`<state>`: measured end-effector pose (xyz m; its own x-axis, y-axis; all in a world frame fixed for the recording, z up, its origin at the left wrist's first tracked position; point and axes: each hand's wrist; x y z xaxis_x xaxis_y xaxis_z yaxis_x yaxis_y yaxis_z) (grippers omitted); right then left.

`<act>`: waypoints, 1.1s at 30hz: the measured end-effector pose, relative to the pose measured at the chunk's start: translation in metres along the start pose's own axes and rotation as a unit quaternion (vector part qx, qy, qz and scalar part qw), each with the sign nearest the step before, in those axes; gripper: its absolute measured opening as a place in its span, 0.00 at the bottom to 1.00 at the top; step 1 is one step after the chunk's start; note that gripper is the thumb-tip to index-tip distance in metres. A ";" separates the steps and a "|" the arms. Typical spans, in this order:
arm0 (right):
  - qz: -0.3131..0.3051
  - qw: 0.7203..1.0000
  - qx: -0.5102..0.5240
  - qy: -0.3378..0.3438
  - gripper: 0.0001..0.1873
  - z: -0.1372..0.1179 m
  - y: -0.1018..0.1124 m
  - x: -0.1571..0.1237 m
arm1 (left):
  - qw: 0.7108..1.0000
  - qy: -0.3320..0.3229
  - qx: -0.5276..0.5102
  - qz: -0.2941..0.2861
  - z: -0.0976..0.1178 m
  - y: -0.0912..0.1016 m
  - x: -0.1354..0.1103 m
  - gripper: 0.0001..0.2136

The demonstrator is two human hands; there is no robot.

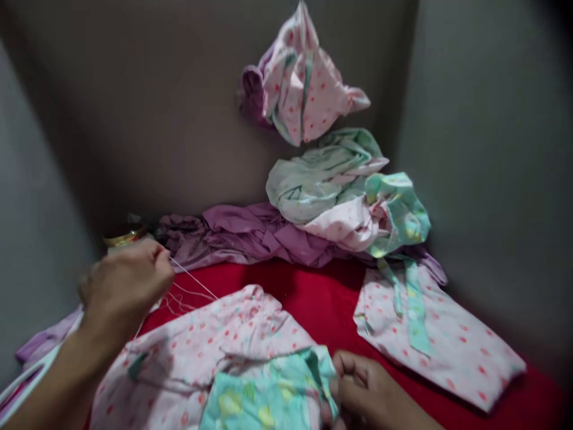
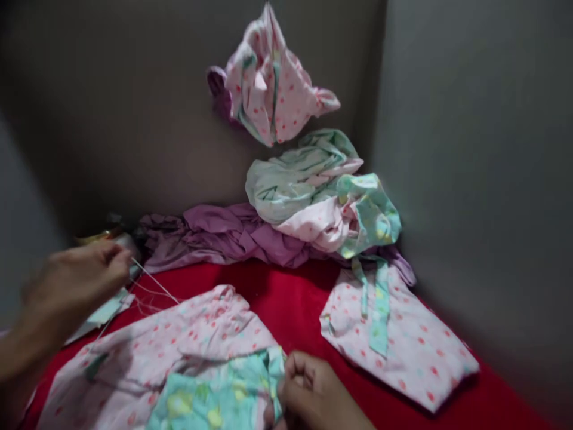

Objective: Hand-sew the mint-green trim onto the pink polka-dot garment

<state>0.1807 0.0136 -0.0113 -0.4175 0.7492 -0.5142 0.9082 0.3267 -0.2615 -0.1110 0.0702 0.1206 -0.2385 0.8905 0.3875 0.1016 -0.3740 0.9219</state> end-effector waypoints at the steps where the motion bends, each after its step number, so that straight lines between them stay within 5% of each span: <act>1: 0.001 1.000 0.003 -0.012 0.19 -0.003 -0.003 -0.004 | 0.998 0.001 0.055 -0.014 -0.007 -0.002 0.003 0.20; 7: -0.009 0.999 0.021 -0.024 0.14 -0.011 -0.006 -0.013 | 0.988 -0.006 0.127 -0.083 -0.025 -0.028 0.021 0.16; 10: -0.013 0.999 0.026 -0.024 0.15 -0.011 -0.005 -0.012 | 0.992 -0.067 -0.053 -0.096 0.003 -0.033 0.009 0.18; 12: -0.013 0.999 0.028 -0.026 0.16 -0.011 -0.005 -0.011 | 0.933 -0.130 -0.281 -0.185 0.033 -0.031 -0.011 0.17; 15: -0.007 0.999 0.032 -0.030 0.17 -0.012 -0.006 -0.011 | 0.780 -0.202 -0.432 -0.405 0.076 -0.026 -0.052 0.13; 18: -0.002 0.999 0.031 -0.031 0.18 -0.013 -0.007 -0.012 | 0.740 -0.245 -0.418 -0.468 0.101 -0.027 -0.086 0.10; 22: -0.008 0.999 0.027 -0.026 0.15 -0.013 -0.007 -0.013 | 0.760 -0.225 -0.407 -0.454 0.103 -0.034 -0.090 0.11; 27: -0.015 0.999 0.028 -0.017 0.13 -0.012 -0.006 -0.013 | 0.799 -0.104 -0.518 -0.288 0.071 -0.021 -0.046 0.15; 30: -0.024 0.999 0.031 -0.018 0.13 -0.011 -0.005 -0.011 | 0.854 -0.031 -0.478 -0.201 0.049 -0.003 -0.026 0.14; 33: -0.025 0.999 0.035 -0.021 0.13 -0.011 -0.005 -0.010 | 0.948 0.003 -0.306 -0.087 0.030 0.009 -0.015 0.13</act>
<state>0.1804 0.0110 0.0043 -0.4645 0.7080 -0.5319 0.8826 0.3215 -0.3429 -0.0778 0.0607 0.1232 -0.2052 0.9516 0.2287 -0.5183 -0.3039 0.7994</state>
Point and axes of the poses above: each hand's wrist, its own x-axis towards the middle knuckle, its own y-axis out of the back of the hand, z = x × y, and after that the axes turned 4 degrees about -y, right-handed
